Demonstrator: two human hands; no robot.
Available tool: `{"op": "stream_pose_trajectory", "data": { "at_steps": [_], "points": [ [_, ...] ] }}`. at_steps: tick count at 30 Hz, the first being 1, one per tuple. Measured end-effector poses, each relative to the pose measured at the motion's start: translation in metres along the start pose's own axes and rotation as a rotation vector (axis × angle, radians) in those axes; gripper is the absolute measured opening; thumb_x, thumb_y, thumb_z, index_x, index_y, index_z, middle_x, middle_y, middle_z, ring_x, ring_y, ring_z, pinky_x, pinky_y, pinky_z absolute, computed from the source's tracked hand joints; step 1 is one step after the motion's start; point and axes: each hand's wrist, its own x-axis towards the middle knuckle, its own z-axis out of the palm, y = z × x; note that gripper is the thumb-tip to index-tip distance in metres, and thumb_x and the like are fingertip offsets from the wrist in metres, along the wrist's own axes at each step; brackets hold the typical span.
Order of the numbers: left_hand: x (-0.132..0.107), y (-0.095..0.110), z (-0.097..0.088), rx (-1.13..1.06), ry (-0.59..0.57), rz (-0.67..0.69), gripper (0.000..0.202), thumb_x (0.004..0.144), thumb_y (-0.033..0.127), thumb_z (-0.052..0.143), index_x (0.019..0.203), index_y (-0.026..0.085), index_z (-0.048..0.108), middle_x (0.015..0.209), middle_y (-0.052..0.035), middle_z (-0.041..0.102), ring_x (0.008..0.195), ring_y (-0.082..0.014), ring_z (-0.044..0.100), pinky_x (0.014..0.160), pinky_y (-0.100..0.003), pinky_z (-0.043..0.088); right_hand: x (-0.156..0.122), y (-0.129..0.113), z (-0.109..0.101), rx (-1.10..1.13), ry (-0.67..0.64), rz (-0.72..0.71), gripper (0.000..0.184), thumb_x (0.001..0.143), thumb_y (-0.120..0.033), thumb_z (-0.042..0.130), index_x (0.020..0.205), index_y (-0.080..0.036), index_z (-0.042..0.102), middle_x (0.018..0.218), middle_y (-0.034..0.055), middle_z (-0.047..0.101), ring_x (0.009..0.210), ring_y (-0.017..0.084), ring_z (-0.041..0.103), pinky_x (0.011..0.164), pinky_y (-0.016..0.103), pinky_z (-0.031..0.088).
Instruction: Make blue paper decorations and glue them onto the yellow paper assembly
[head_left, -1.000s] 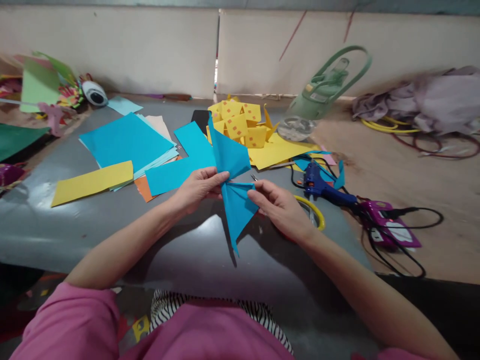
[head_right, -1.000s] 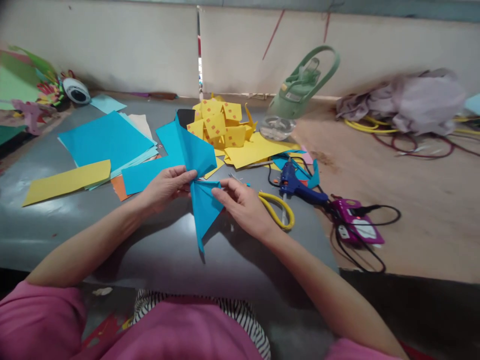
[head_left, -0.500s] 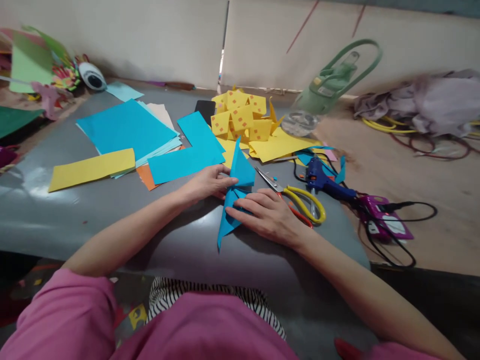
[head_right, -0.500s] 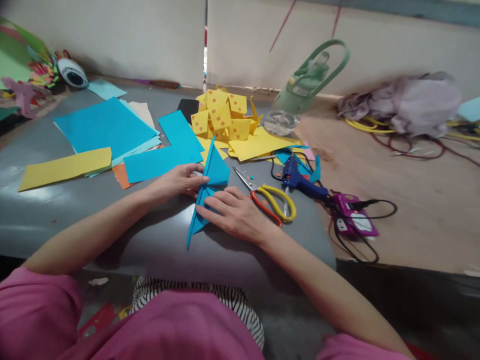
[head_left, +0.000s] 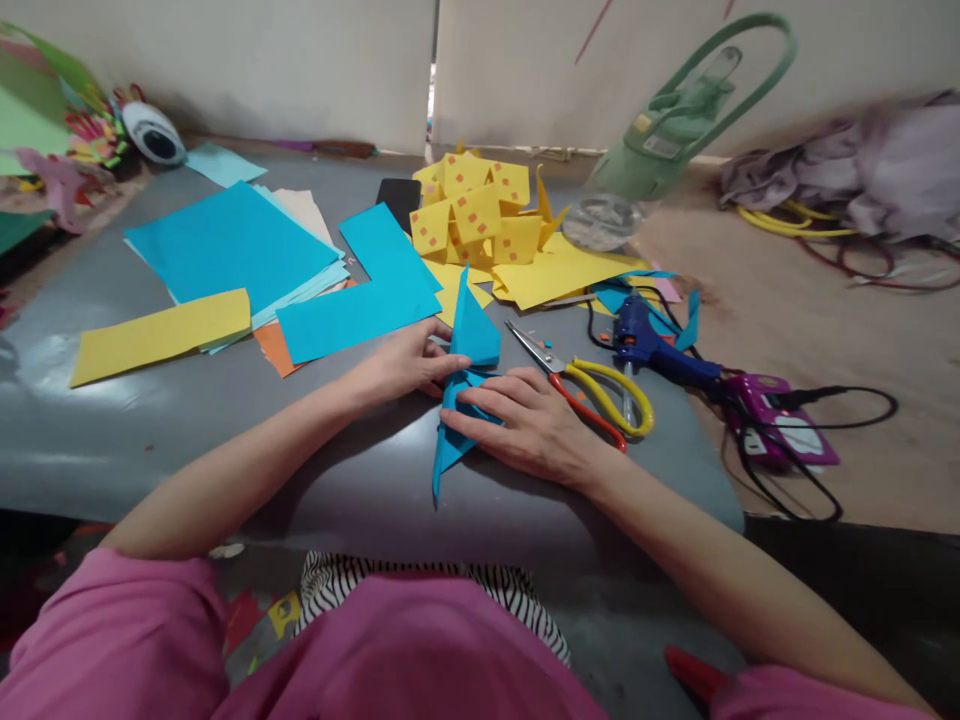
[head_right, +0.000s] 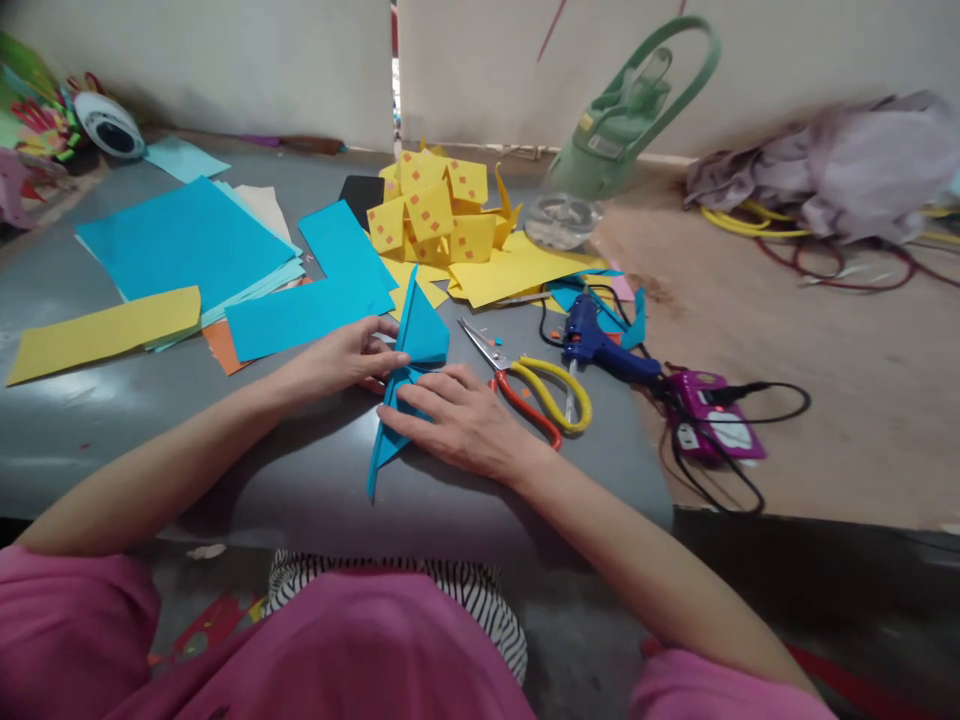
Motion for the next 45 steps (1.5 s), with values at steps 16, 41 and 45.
{"op": "stream_pose_trajectory", "data": {
  "at_steps": [16,41,45],
  "points": [
    [-0.052,-0.03,0.008,0.905,-0.125,0.548,0.03,0.102,0.019,0.041,0.122,0.019,0.063,0.134,-0.0118,0.068,0.125,-0.0218,0.063,0.107,-0.039,0.049,0.0,-0.008,-0.006,0.176,-0.157,0.02,0.026,0.101,-0.016,0.045,0.096,-0.019,0.07,0.101,0.0076,0.074,0.096,0.021,0.064,0.087,0.038,0.053],
    [-0.071,-0.034,0.04,1.157,0.081,0.851,0.023,0.102,0.014,0.043,0.114,0.008,0.062,0.123,-0.0161,0.073,0.108,-0.0234,0.072,0.092,-0.036,0.06,-0.03,-0.031,-0.015,0.069,-0.148,0.548,0.048,0.094,-0.029,0.057,0.135,-0.005,0.053,0.124,0.0202,0.069,0.112,0.033,0.061,0.092,0.047,0.046],
    [-0.072,-0.04,0.035,1.099,0.058,0.869,0.029,0.102,0.02,0.049,0.126,0.008,0.059,0.13,-0.0151,0.07,0.118,-0.0226,0.068,0.101,-0.037,0.057,-0.027,-0.024,-0.017,0.089,-0.194,0.512,0.035,0.091,-0.026,0.058,0.12,-0.009,0.065,0.124,0.0171,0.069,0.109,0.033,0.061,0.093,0.047,0.044]
  ]
}}
